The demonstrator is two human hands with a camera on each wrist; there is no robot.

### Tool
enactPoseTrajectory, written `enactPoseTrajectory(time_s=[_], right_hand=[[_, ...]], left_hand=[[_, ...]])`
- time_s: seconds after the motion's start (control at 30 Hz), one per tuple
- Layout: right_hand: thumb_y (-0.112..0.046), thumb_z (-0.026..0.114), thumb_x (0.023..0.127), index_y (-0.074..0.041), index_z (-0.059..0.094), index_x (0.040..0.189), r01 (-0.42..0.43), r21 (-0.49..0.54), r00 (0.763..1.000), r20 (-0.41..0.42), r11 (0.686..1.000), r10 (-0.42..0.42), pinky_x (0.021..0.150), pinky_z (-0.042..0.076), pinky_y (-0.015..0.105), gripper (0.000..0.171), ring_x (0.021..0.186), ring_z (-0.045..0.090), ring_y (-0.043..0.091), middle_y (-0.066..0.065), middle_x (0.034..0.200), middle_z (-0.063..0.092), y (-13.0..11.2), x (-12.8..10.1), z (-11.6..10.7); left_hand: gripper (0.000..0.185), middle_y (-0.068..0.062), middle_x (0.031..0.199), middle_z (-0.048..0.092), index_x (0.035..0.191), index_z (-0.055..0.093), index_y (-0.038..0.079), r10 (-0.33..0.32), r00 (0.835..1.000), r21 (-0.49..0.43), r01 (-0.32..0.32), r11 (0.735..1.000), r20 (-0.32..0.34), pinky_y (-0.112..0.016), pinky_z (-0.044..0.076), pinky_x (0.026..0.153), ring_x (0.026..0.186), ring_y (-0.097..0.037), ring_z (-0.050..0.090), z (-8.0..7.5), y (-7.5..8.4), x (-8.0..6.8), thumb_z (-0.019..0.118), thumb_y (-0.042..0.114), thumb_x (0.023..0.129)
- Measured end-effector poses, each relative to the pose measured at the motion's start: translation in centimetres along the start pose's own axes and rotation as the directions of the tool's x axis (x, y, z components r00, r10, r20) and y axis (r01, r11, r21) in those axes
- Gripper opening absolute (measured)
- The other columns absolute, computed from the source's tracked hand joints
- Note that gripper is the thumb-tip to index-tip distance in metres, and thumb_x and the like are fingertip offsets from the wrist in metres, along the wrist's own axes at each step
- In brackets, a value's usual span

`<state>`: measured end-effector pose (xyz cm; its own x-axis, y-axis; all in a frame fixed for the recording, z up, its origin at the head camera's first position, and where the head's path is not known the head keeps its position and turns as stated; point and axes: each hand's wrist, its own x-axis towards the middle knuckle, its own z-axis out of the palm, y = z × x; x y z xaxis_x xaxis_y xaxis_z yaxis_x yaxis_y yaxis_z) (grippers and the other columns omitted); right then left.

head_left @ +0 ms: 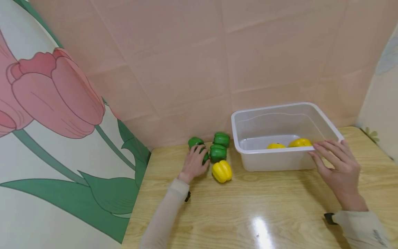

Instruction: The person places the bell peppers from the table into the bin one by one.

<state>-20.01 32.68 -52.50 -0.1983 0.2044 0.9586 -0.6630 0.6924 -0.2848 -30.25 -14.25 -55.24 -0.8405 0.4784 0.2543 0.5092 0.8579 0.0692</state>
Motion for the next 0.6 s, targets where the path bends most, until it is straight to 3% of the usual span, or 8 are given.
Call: enactPoseTrajectory(time_s=[0.33, 0.6], right_hand=[[-0.034, 0.087, 0.091, -0.002, 0.086, 0.097, 0.000, -0.004, 1.000, 0.004, 1.000, 0.000, 0.116, 0.048, 0.055, 0.033, 0.108, 0.076, 0.033, 0.019, 0.102, 0.081, 0.05, -0.03, -0.05], [-0.034, 0.087, 0.090, -0.002, 0.086, 0.097, -0.004, -0.007, 1.000, 0.002, 1.000, 0.004, 0.116, 0.047, 0.056, 0.033, 0.109, 0.076, 0.031, 0.019, 0.102, 0.081, 0.09, -0.11, -0.07]], left_hand=[[0.053, -0.015, 0.160, 0.050, 0.147, 0.063, 0.011, 0.020, 0.999, 0.032, -0.022, 0.999, 0.041, -0.061, 0.057, 0.101, 0.146, -0.038, 0.045, 0.07, 0.14, 0.09, 0.074, 0.032, 0.101], [0.055, -0.011, 0.162, 0.049, 0.151, 0.061, 0.017, 0.052, 0.995, 0.169, -0.067, 0.983, 0.089, -0.056, 0.058, 0.102, 0.148, -0.031, 0.045, 0.04, 0.06, 0.14, 0.074, 0.036, 0.101]])
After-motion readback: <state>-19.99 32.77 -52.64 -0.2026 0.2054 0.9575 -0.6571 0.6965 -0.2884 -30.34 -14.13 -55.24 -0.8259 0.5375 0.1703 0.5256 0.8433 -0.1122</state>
